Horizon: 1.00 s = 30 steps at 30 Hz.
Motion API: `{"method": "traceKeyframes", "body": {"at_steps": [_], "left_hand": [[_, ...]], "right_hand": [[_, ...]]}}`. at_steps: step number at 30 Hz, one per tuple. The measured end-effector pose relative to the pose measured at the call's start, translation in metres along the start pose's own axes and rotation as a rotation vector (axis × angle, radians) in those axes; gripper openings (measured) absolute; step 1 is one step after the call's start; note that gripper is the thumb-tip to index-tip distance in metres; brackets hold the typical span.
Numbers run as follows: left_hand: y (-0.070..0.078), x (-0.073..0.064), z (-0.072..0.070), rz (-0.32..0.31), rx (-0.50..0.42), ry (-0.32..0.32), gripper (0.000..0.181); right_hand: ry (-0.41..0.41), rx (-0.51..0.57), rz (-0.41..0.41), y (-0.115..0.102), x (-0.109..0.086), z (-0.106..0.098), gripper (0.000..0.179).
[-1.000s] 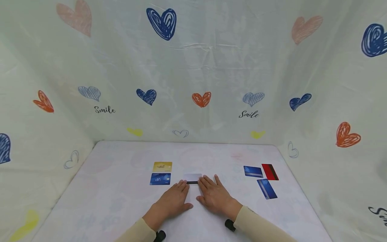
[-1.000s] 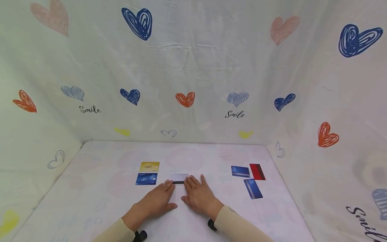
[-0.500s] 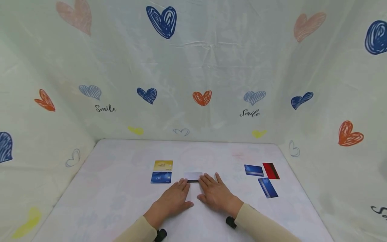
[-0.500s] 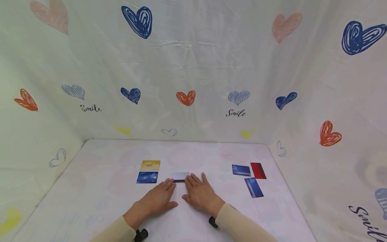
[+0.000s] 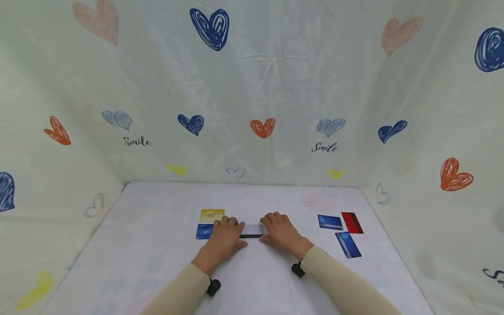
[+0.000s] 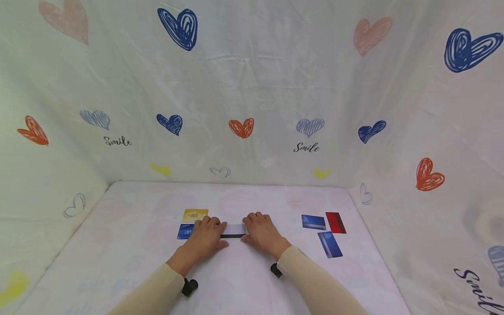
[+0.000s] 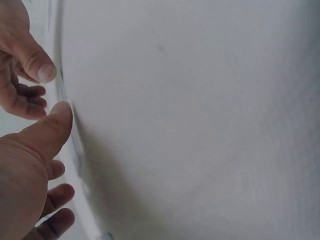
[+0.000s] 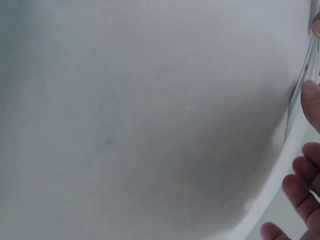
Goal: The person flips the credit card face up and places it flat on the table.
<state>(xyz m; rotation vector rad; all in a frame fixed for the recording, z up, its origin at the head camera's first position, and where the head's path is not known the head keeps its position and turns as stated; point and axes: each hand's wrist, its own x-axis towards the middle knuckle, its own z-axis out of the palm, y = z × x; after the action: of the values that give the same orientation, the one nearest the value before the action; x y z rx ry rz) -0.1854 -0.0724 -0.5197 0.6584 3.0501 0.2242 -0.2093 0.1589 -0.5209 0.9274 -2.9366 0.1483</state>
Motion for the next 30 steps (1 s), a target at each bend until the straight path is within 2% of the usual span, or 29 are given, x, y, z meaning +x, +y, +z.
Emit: {"method": "traceKeyframes", "body": {"at_steps": [8,14,18,22,27,30], "left_hand": [[-0.005,0.006,0.002,-0.027,0.004,-0.027,0.063],[-0.004,0.008,0.004,-0.04,0.004,-0.034,0.064],[-0.004,0.008,0.005,-0.054,-0.023,-0.024,0.065],[-0.005,0.009,0.002,-0.063,-0.054,-0.018,0.063],[-0.009,0.011,0.0,-0.027,-0.016,0.01,0.061],[-0.011,0.011,-0.002,-0.001,0.032,0.039,0.06]], "right_hand": [[-0.075,0.047,0.042,0.0,0.009,0.002,0.045],[-0.117,0.086,0.08,0.001,0.013,0.001,0.045],[-0.109,0.103,0.093,0.001,0.013,0.003,0.047],[-0.096,0.102,0.06,0.0,0.013,0.003,0.044],[-0.084,0.062,0.036,-0.002,0.013,0.002,0.044],[-0.053,0.034,0.031,-0.004,0.012,0.003,0.05]]}}
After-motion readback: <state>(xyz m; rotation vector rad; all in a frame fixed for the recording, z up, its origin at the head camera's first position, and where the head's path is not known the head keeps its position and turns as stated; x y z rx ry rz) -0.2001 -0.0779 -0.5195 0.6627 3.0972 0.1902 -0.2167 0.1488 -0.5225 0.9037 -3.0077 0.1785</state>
